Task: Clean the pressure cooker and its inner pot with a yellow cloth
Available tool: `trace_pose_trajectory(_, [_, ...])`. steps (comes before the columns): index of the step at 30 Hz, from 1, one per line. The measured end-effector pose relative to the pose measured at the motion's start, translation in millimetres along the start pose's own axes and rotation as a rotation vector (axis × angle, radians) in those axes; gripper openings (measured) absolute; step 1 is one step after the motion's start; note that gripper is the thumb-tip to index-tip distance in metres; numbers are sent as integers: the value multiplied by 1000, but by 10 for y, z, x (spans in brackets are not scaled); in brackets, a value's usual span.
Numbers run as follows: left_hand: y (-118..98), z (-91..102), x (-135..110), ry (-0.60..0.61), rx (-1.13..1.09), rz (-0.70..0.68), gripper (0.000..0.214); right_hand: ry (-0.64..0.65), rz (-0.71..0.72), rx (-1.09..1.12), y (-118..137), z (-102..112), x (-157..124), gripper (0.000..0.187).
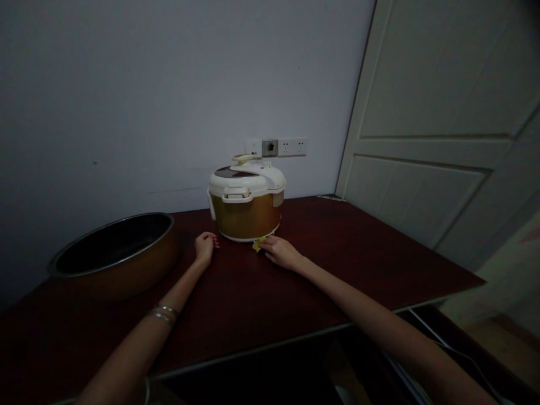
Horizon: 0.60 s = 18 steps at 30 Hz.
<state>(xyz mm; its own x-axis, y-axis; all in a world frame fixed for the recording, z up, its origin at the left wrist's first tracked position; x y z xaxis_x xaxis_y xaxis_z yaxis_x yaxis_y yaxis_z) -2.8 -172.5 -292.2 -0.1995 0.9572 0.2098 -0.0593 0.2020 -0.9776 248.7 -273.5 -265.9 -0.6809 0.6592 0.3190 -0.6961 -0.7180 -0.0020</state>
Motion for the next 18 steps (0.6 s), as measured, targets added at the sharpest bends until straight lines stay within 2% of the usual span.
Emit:
trace_pose_trajectory(5, [-16, -7, -10, 2, 2, -1, 13, -33, -212, 11, -391, 91, -134, 28])
trace_pose_trajectory(8, [-23, -15, -22, 2, -7, 0, 13, -55, -242, 10, -415, 189, -204, 23])
trace_pose_trajectory(10, [-22, -20, -32, 2, -20, 2, 13, -71, -215, 11, -264, 248, -167, 21])
trace_pose_trajectory(12, [-19, -20, -42, -2, -37, 5, 13, -87, -115, -22, 35, 297, -37, 23])
trace_pose_trajectory(16, [-28, 17, -64, -31, -82, 14, 11, -119, 169, -197, 751, 325, 387, 26])
trace_pose_trajectory(18, [-46, 47, -88, -39, -113, 25, 10, -130, 213, -263, 925, 321, 616, 24])
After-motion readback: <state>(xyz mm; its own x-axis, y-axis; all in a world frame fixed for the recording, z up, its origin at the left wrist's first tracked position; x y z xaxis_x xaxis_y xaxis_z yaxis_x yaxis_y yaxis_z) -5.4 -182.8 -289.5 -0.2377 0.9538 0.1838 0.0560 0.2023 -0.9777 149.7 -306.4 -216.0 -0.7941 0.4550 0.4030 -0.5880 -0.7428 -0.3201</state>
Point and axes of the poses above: each hand's wrist, its own x-axis towards the middle knuckle, its own z-axis out of the back of the hand, y = z × x, the point moved 10 cm from there along x, towards the middle knuckle, and after that the axes turned 12 degrees about y, right-handed, at the moved point
